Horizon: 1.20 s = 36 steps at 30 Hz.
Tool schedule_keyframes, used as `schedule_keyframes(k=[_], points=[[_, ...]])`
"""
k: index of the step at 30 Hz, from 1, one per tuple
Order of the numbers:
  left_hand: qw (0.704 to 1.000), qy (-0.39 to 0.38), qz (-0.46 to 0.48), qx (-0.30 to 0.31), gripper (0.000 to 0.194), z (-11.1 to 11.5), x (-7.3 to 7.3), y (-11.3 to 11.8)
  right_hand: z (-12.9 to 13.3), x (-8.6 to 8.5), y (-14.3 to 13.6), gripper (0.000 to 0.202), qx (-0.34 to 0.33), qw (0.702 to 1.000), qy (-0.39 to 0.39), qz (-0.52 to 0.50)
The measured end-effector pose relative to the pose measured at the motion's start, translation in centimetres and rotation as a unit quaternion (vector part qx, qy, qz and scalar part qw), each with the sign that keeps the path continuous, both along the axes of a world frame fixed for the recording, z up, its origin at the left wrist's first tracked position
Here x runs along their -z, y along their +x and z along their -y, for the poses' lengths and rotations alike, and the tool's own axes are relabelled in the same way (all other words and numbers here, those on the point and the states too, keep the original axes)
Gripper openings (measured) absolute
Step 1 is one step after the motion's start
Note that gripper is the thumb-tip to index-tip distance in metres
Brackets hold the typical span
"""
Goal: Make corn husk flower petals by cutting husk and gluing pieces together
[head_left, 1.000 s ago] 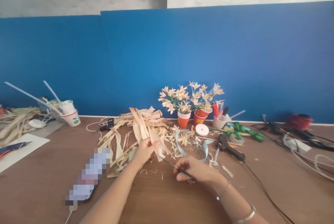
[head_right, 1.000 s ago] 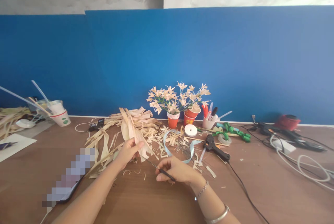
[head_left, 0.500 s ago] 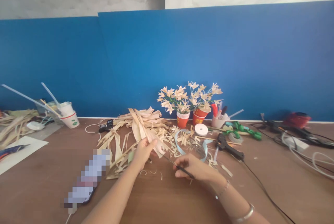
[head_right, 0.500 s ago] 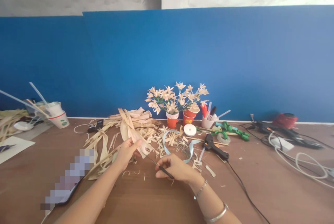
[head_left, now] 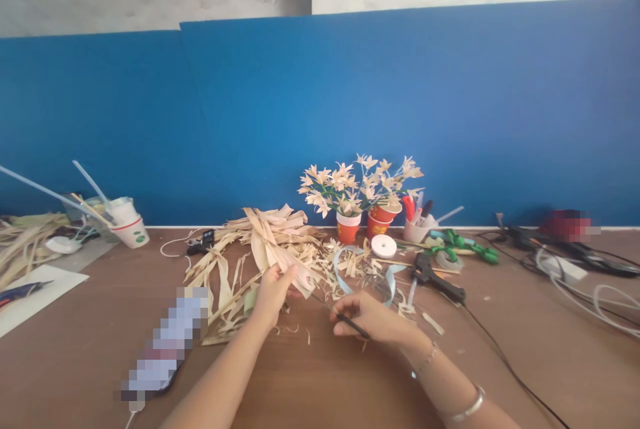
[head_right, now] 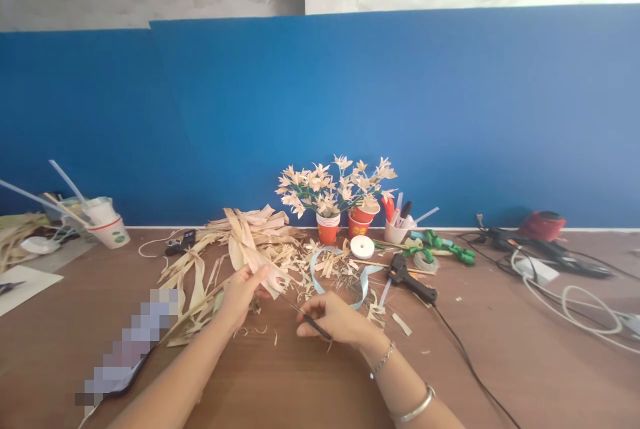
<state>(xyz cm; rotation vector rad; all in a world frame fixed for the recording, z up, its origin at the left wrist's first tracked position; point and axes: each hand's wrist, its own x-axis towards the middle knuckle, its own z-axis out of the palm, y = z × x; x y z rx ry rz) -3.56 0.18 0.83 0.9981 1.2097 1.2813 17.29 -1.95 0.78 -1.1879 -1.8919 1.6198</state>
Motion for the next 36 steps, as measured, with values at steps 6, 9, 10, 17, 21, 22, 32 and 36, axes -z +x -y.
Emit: schedule_keyframes(k=[6, 9, 10, 17, 21, 22, 32, 36], points=[[0.999, -0.015, 0.041, -0.027, 0.019, 0.18, -0.1, 0.46, -0.06, 0.45, -0.14, 0.045, 0.029, 0.999, 0.0, -0.024], [0.998, -0.018, 0.053, -0.026, 0.02, 0.25, -0.18, 0.61, -0.03, 0.44, -0.22, 0.046, 0.036, 0.999, -0.005, -0.034], [0.998, -0.019, 0.057, -0.028, 0.021, 0.28, -0.2, 0.65, -0.03, 0.47, -0.24, 0.046, 0.038, 0.999, -0.007, -0.038], [0.997, -0.018, 0.067, -0.027, 0.026, 0.35, 0.01, 0.79, -0.06, 0.67, -0.36, 0.044, 0.045, 0.998, -0.012, -0.048], [0.996, -0.015, 0.086, -0.032, 0.029, 0.25, 0.24, 0.77, 0.0, 0.57, -0.49, 0.044, 0.048, 0.998, -0.002, -0.044], [0.995, -0.015, 0.09, -0.031, 0.029, 0.22, 0.28, 0.76, 0.03, 0.55, -0.53, 0.044, 0.048, 0.998, -0.002, -0.045], [0.994, -0.021, 0.108, -0.013, 0.026, 0.12, 0.56, 0.95, 0.38, 0.29, -0.91, 0.044, 0.059, 0.997, -0.003, -0.042], [0.993, -0.018, 0.117, -0.017, 0.026, 0.17, 0.51, 1.03, 0.32, 0.31, -0.95, 0.043, 0.063, 0.998, -0.004, -0.022]])
